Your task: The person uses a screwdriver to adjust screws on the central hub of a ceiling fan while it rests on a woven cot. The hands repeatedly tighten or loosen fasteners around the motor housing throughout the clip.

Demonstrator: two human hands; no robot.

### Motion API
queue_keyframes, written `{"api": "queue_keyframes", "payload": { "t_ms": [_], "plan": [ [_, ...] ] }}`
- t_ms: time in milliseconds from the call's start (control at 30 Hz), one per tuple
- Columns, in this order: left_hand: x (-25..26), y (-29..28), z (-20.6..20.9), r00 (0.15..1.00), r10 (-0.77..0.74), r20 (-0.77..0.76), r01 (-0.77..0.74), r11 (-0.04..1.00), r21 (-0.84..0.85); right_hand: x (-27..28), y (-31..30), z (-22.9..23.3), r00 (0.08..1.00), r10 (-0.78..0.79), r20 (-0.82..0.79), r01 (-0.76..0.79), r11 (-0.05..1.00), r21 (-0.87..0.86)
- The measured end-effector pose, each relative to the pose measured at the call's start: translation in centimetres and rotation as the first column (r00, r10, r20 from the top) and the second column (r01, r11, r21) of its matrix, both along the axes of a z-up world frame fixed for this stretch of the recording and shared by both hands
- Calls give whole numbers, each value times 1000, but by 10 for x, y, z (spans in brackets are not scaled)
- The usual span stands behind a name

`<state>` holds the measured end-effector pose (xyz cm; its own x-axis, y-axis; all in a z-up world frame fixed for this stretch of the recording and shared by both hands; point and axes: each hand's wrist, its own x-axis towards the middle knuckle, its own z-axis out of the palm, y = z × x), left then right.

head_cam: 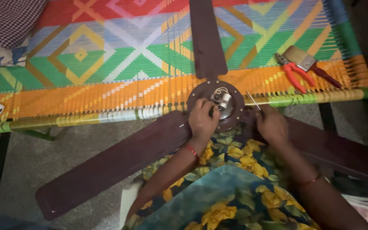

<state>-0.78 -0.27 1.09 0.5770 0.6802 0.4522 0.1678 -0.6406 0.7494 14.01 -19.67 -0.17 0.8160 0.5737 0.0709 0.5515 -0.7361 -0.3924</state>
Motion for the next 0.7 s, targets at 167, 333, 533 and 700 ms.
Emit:
{"api": "queue_keyframes", "payload": {
  "t_ms": [167,333,533,700],
  "plan": [
    [-8,-28,28,973,-204,113,216,970,-110,-12,3,-16,882,223,-414,18,864,504],
    [-6,-40,40,941,-312,134,335,919,-208,-26,9,-17,533,333,-778,337,760,556],
    [-5,-37,29,923,-354,152,380,901,-207,-29,14,-1,785,354,-508,46,784,619],
    [-5,-33,16,907,-393,152,421,862,-283,-31,17,8,848,376,-374,-115,819,563]
  ]
}}
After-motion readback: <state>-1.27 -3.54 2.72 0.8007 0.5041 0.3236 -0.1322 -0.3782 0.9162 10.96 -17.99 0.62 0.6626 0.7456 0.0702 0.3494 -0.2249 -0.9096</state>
